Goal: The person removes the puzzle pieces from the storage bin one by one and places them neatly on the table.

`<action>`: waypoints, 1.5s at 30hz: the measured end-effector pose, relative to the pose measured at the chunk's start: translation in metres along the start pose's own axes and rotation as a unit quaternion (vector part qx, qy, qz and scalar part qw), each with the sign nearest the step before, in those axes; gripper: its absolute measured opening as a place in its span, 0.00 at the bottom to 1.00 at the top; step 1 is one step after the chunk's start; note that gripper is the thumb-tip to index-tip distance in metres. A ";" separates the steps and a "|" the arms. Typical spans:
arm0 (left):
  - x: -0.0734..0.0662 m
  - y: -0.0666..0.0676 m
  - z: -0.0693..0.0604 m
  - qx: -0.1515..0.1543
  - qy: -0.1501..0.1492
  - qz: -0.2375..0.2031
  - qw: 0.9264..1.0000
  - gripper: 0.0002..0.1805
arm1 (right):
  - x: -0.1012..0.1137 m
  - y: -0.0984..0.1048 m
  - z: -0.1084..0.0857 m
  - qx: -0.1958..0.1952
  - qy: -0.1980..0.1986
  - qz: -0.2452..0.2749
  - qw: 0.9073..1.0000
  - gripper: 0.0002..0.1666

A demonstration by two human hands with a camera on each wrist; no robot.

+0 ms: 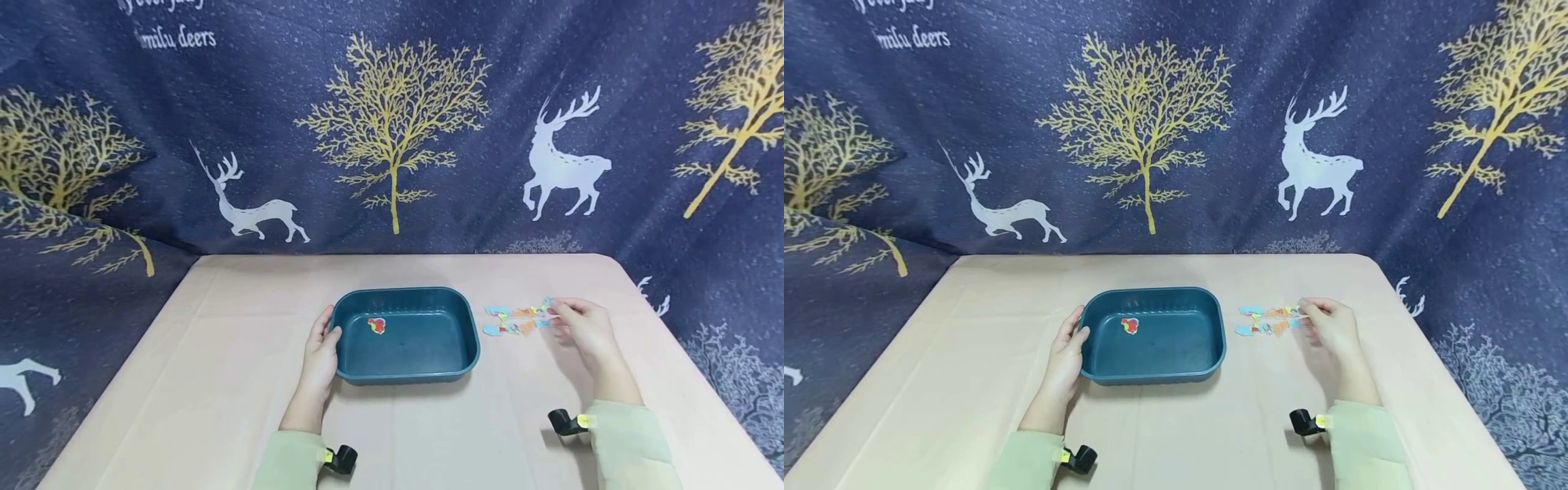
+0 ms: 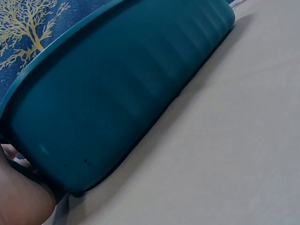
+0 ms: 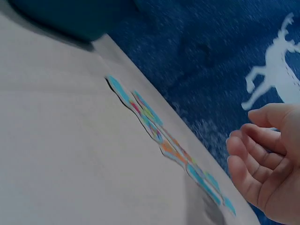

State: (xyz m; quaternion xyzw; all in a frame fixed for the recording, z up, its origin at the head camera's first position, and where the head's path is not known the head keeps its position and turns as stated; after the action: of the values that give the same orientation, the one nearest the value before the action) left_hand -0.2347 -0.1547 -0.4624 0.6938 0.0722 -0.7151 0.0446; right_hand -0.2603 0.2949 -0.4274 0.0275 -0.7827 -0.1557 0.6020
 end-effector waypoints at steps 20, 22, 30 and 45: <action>0.000 0.000 0.000 -0.007 -0.005 0.003 1.000 0.27 | 0.053 -0.081 -0.016 0.106 0.062 -0.027 0.992 0.31; 0.000 0.000 0.000 -0.008 -0.004 0.005 1.000 0.27 | 0.058 -0.090 -0.017 0.114 0.071 -0.031 0.991 0.31; 0.001 0.000 0.002 -0.013 -0.004 0.003 1.000 0.27 | 0.072 -0.124 -0.022 0.151 0.095 -0.052 0.983 0.26; 0.000 0.000 0.001 -0.012 -0.004 0.006 1.000 0.27 | 0.086 -0.198 -0.033 0.227 0.157 -0.121 0.953 0.19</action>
State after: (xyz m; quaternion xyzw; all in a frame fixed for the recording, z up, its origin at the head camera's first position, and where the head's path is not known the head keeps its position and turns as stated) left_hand -0.2352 -0.1545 -0.4625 0.6911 0.0765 -0.7163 0.0581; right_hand -0.2809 0.0801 -0.3949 0.2823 -0.6836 -0.0397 0.6718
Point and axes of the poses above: each hand's wrist, its own z-axis towards the middle knuckle, its own y-axis out of the back of the hand, x = y × z, the point moved 5 cm from there along z, towards the middle knuckle, and after that the axes turned 8 degrees about -y, right-handed, at the moved point
